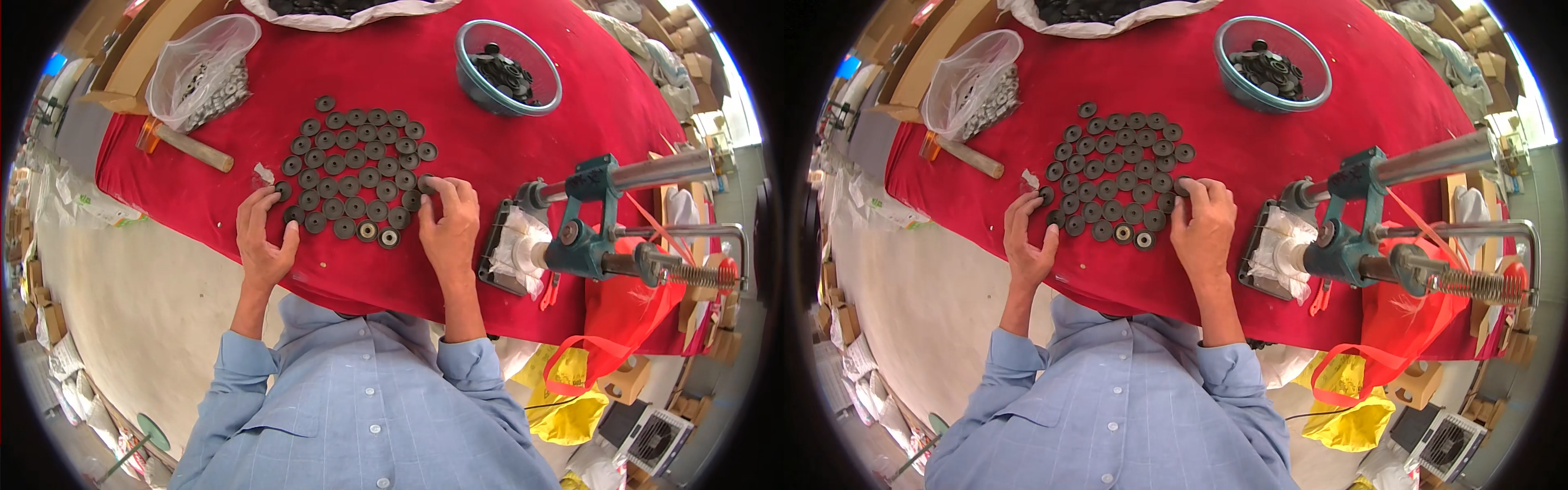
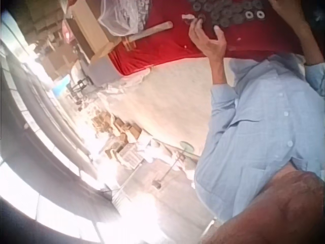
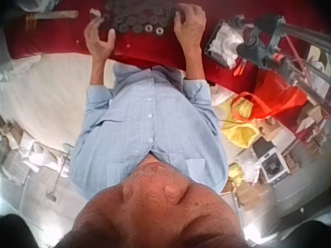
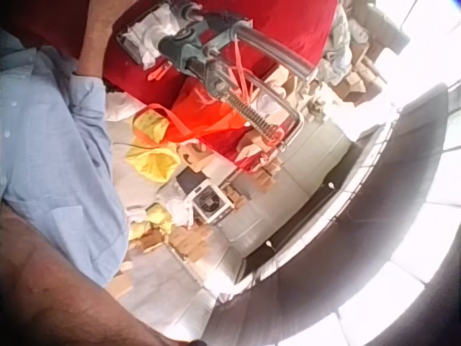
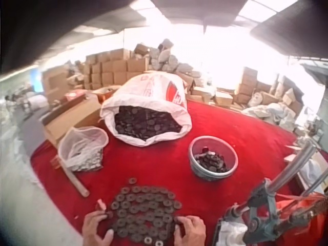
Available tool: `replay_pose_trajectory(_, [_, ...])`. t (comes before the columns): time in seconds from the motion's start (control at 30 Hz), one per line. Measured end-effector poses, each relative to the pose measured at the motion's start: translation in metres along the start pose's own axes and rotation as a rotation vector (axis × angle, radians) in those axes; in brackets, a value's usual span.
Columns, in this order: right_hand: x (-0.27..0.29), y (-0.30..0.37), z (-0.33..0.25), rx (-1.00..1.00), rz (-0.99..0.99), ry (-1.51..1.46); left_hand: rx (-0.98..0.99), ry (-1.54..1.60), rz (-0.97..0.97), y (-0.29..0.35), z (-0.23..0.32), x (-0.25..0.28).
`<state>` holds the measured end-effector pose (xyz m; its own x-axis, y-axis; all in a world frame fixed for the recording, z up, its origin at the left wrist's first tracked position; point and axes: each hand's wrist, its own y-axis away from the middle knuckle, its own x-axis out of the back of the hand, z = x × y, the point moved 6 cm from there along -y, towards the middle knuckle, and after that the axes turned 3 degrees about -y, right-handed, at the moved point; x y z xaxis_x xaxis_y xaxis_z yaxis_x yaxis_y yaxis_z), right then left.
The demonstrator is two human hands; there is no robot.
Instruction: The person places small metal inserts into a grid of dark circular discs on a red table. They then use a rubber mallet to tap the inserts into the discs. The person handles the parts one by one, arranging them in rows.
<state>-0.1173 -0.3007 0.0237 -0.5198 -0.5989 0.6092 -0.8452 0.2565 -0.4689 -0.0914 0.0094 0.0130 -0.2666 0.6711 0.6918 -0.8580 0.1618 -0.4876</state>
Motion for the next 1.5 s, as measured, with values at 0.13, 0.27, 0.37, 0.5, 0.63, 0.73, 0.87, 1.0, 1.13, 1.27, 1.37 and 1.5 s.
replay_pose_trajectory(0.13, [-0.002, 0.000, 0.008, 0.014, -0.015, -0.001, -0.015, -0.039, 0.012, -0.001, 0.001, 0.000])
replay_pose_trajectory(0.27, [-0.008, -0.004, -0.003, 0.075, -0.065, 0.002, -0.036, -0.078, -0.004, 0.000, 0.002, 0.000])
replay_pose_trajectory(0.37, [-0.014, -0.001, -0.004, 0.104, -0.110, 0.052, -0.017, -0.056, -0.039, -0.002, 0.005, 0.001])
replay_pose_trajectory(0.5, [-0.012, -0.001, -0.002, 0.109, -0.094, 0.050, 0.000, -0.029, -0.052, -0.002, 0.002, -0.001])
replay_pose_trajectory(0.63, [0.006, 0.001, 0.006, -0.001, 0.037, 0.033, 0.009, -0.011, -0.061, 0.000, 0.001, -0.001])
replay_pose_trajectory(0.73, [0.017, 0.006, 0.002, 0.014, 0.028, 0.020, 0.004, -0.003, -0.050, -0.001, -0.001, -0.002])
replay_pose_trajectory(0.87, [0.015, 0.016, -0.003, 0.007, -0.042, 0.008, 0.036, 0.001, -0.119, -0.002, -0.001, -0.001])
replay_pose_trajectory(1.0, [0.000, 0.018, -0.006, -0.005, -0.096, 0.031, 0.050, 0.006, -0.138, -0.001, -0.004, 0.000])
replay_pose_trajectory(1.13, [-0.007, 0.013, -0.006, 0.012, -0.134, 0.063, 0.022, 0.003, -0.113, -0.004, -0.004, -0.003])
replay_pose_trajectory(1.27, [-0.009, 0.011, -0.005, 0.026, -0.157, 0.088, 0.026, 0.009, -0.118, -0.004, -0.006, -0.003])
replay_pose_trajectory(1.37, [-0.005, 0.013, -0.006, 0.004, -0.160, 0.088, 0.031, 0.009, -0.143, -0.003, -0.006, -0.002])
replay_pose_trajectory(1.5, [-0.003, 0.016, 0.000, -0.070, -0.102, 0.047, 0.032, -0.001, -0.188, -0.005, -0.005, 0.000])
